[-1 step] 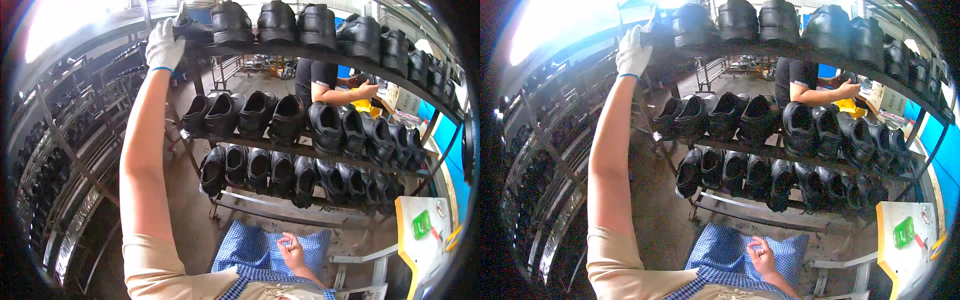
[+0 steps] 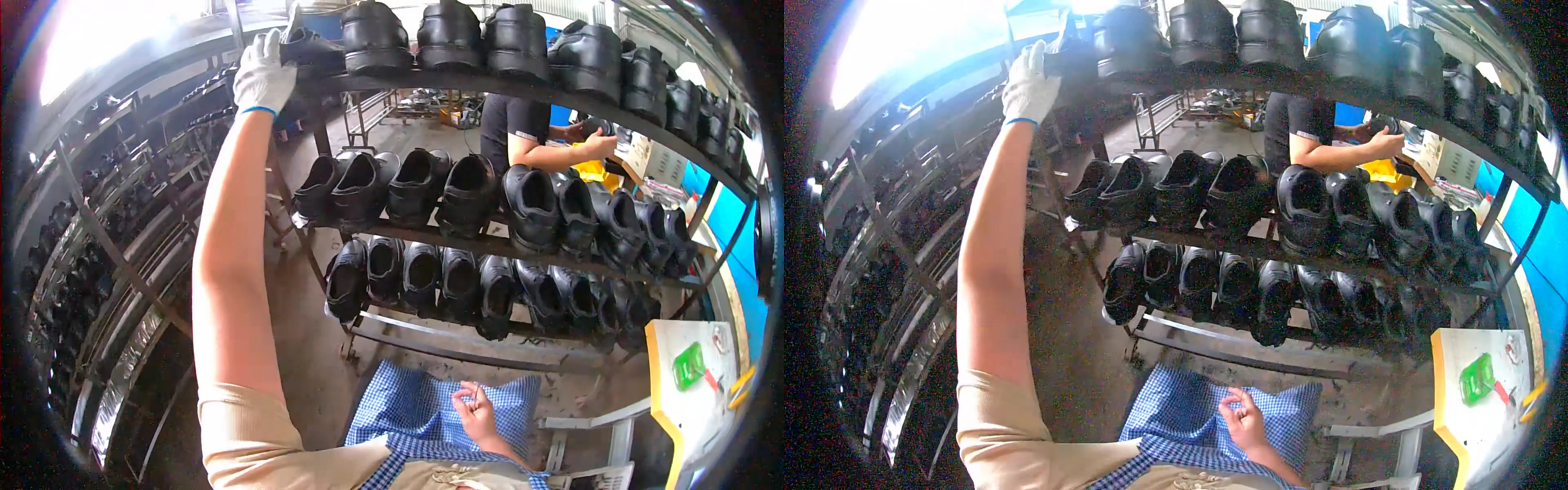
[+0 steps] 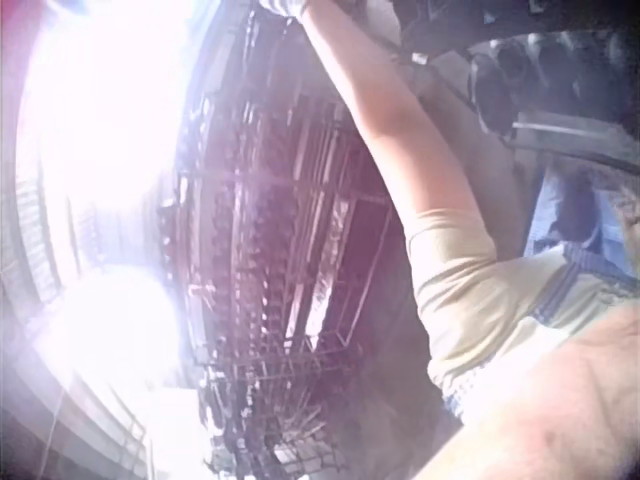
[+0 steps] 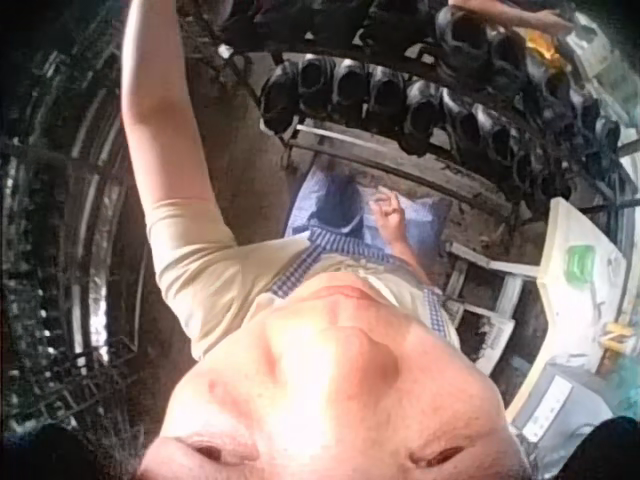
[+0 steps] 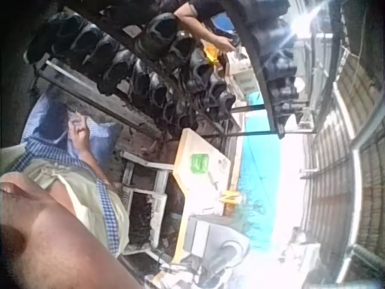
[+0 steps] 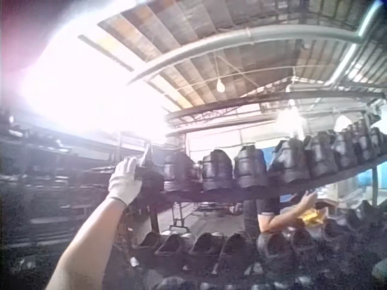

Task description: The person repeatedly picks up black shoes from a multi-tiered rack, wipes the soles and sides with a white cloth, and returns them to the rack. The person handles the shoes one at a time, rotating them to access different surfaces before placing them back in their original positions.

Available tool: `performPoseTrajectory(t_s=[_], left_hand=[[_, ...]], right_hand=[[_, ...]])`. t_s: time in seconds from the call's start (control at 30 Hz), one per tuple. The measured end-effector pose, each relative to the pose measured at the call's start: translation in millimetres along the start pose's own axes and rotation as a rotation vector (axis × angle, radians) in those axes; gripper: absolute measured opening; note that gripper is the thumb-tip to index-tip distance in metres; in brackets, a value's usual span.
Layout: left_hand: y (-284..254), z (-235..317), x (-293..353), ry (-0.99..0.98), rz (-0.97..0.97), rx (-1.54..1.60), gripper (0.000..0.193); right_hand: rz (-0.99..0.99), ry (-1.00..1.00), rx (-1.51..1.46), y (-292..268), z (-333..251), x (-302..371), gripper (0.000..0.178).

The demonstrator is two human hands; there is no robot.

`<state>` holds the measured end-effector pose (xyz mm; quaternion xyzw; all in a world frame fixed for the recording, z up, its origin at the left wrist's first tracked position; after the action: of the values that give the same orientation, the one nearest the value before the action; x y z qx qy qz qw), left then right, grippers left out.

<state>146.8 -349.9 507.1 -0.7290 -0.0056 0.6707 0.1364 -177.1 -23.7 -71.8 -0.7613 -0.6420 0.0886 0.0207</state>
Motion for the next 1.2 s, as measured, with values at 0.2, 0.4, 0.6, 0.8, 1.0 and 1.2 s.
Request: performPoseTrajectory(t_s=[0.2, 0.4, 0.6, 0.8, 1.0, 1.2], left_hand=[[7, 6, -25, 0.023, -0.257, -0.216, 0.056], [-31, 55, -30, 0.216, -0.42, -0.432, 0.03], [-127, 110, 64, 0.412, -0.135, -0.021, 0.025], [-168, 32, 226, -0.421, -0.136, 1.181, 0.004], [-181, 73, 414, -0.989, -0.087, 1.354, 0.023], [-198, 159, 437, -0.426, -0.321, 1.28, 0.027]], right_hand=[[-0.057, 0.034, 0.021, 21, 11, 4, 0.032], [-0.077, 0.076, 0.094, 19, 6, 4, 0.027], [-0.03, 0.036, 0.004, 3, 18, -3, 0.019], [-0.225, 0.005, -0.184, 18, -11, -21, 0.02], [-0.579, 0.072, -0.363, 61, -79, -22, 0.047], [-0.617, 0.069, -0.381, 79, -75, -9, 0.069]])
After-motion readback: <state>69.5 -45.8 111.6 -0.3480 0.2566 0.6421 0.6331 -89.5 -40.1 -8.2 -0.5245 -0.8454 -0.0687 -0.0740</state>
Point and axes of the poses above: each hand's wrist, its own x-axis away from the middle knuckle, its own y-axis out of the palm, z = x × y, the point moved 7 cm from there along -x, towards the middle knuckle, and after that the axes turned 11 degrees about x, right-handed, at the moved point
